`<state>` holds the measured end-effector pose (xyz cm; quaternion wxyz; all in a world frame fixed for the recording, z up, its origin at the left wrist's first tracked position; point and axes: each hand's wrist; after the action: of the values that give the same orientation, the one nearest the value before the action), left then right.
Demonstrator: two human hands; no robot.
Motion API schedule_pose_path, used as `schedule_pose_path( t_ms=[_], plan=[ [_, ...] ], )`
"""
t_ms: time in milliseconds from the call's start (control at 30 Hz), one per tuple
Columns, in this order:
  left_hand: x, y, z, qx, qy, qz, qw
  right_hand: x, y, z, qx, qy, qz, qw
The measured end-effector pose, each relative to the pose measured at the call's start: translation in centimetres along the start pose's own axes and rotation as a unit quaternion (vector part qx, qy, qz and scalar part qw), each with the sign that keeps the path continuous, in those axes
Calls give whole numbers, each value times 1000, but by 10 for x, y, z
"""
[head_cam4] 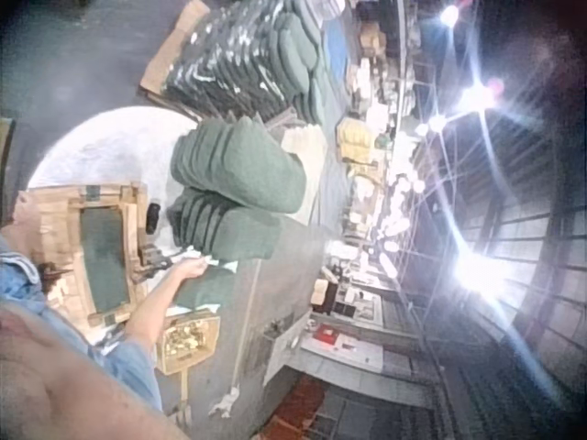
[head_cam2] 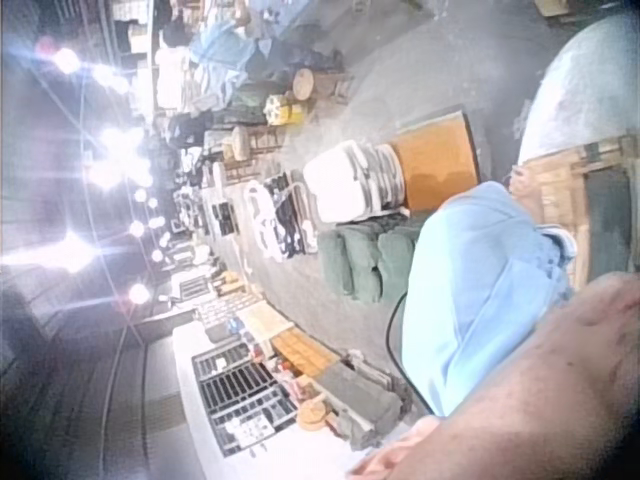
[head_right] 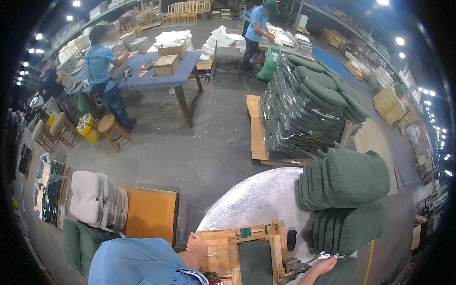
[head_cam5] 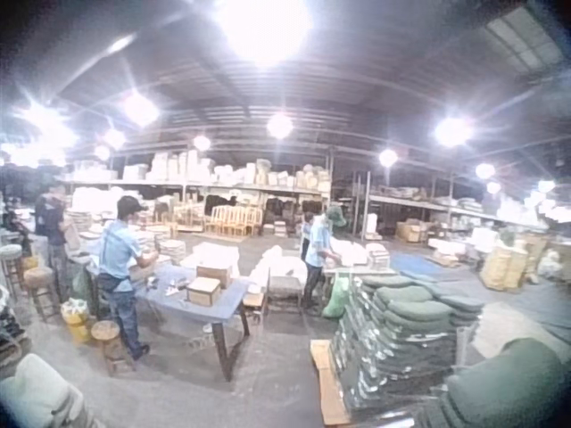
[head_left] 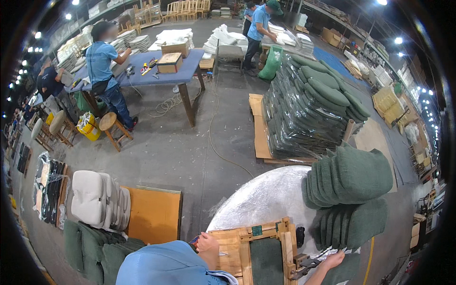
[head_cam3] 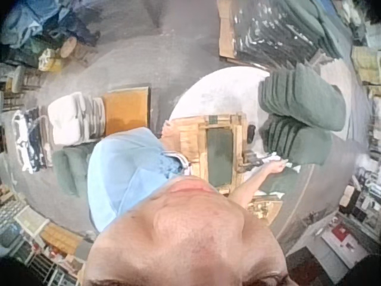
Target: The person assembles a wooden frame by attaching green fabric panels using a pneumatic staple gun. They position the fabric, clamp the frame, and drive staples into the wood, repeating the process for multiple sections.
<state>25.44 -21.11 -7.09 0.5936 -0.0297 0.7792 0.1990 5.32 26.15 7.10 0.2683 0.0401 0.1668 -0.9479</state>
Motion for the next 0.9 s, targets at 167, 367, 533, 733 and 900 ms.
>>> schedule_pose_path(
  t_ms=[167, 367, 533, 733, 900],
  plan=[
    [-11, -4, -6, -10, 19, 13, 1000, -12, 28, 66, -91, -111, 42, 989],
    [-14, -13, -3, -46, 16, 70, 996, -48, 52, 94, -17, -199, 179, 963],
    [-35, -6, -8, -43, 7, 117, 992, -46, 90, 104, -126, -88, 101, 983],
    [-41, -5, -16, -56, 15, 137, 989, -34, 82, 75, -176, -80, 40, 980],
    [-36, -7, -15, -49, 10, 125, 991, -30, 85, 81, -180, -47, 41, 982]
  ],
)
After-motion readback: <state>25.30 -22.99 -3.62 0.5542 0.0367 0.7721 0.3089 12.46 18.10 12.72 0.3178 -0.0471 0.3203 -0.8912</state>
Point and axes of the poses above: each hand's wrist, its own y-axis away from the middle knuckle, its own x-axis out of the palm, z = x × y, and after that the axes turned 10 degrees about -x, right-handed
